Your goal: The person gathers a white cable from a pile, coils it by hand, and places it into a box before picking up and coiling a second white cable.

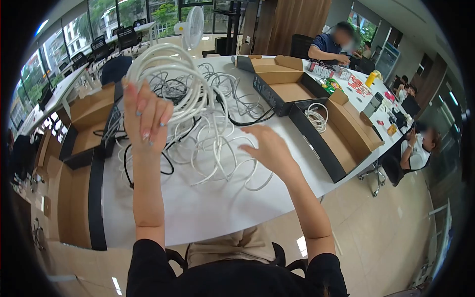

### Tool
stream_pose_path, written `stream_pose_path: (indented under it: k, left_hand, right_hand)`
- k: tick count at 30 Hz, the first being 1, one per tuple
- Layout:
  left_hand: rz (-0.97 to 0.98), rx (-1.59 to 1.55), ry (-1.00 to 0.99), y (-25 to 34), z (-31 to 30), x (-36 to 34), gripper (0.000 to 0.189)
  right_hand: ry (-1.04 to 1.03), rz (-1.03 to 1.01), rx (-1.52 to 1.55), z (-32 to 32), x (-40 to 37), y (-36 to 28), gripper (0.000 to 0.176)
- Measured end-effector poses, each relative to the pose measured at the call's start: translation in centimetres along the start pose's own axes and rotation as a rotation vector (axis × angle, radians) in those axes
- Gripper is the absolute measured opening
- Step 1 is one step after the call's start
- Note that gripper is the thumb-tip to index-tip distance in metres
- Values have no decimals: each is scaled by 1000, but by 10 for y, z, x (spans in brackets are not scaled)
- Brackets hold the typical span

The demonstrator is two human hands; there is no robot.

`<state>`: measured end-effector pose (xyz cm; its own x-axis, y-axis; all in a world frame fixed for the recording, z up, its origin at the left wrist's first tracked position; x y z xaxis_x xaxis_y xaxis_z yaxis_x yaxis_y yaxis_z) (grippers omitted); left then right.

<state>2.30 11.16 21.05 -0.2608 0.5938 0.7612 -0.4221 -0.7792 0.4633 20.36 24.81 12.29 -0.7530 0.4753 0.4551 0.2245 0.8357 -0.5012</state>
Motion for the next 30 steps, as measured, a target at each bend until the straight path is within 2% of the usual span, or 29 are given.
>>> stream_pose_path:
  k: [1, 4, 5, 6, 8, 10, 12, 14, 18, 20, 22, 25, 30]
  left_hand:
    - [-4, 20, -2, -1, 3, 1, 37]
    - [-24, 100, 38, 0, 14, -2, 37]
    - [-20, 138, 77, 5, 21, -2, 37]
    - [-14, 176, 113, 10, 27, -2, 37]
    - [35, 132, 41, 31, 33, -5, 35]
    - [91, 67, -40, 56, 39, -10, 34]
    - [123, 113, -63, 84, 41, -23, 32]
    - [194, 172, -4, 119, 40, -39, 32]
    - [325, 252, -29, 229, 16, -75, 30]
    - [251, 241, 27, 270, 5, -97, 32]
    - [216, 110, 97, 283, 7, -109, 38]
    - [266, 93, 174, 333, -11, -139, 40]
    - [441, 217, 204, 472, -51, -224, 38]
  right_hand:
    - [-48, -78, -67, 12, -2, 0, 35]
    - [-201, -44, -169, 52, 11, 2, 30]
    - [-218, -69, -198, 65, 18, 11, 22]
    - [-159, -86, -207, 67, 24, 15, 19]
    - [-36, -118, -224, 65, 36, 22, 14]
    - [85, -67, -259, 58, 49, 40, 14]
    - [43, 86, -391, 48, 60, 62, 14]
    - [32, 177, -418, 42, 64, 89, 16]
    - [60, 266, -544, 37, 48, 160, 16]
    - [107, 325, -537, 31, 41, 173, 16]
    - [175, 379, -506, 23, 41, 180, 16]
    - [172, 448, -561, 14, 43, 191, 18]
    - [228, 663, -522, -8, 33, 223, 19]
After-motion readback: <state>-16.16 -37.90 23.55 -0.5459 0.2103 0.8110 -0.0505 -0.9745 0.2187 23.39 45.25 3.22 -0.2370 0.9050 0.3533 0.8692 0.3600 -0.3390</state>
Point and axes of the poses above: each hand's wrist, its own x-axis towards the middle knuckle, its own z-axis out of the palm, y = z × x, the point moved 4 cm from there along x, towards the middle knuckle, and after that the axes turned 7 degrees about x, right-handed, at the moved point
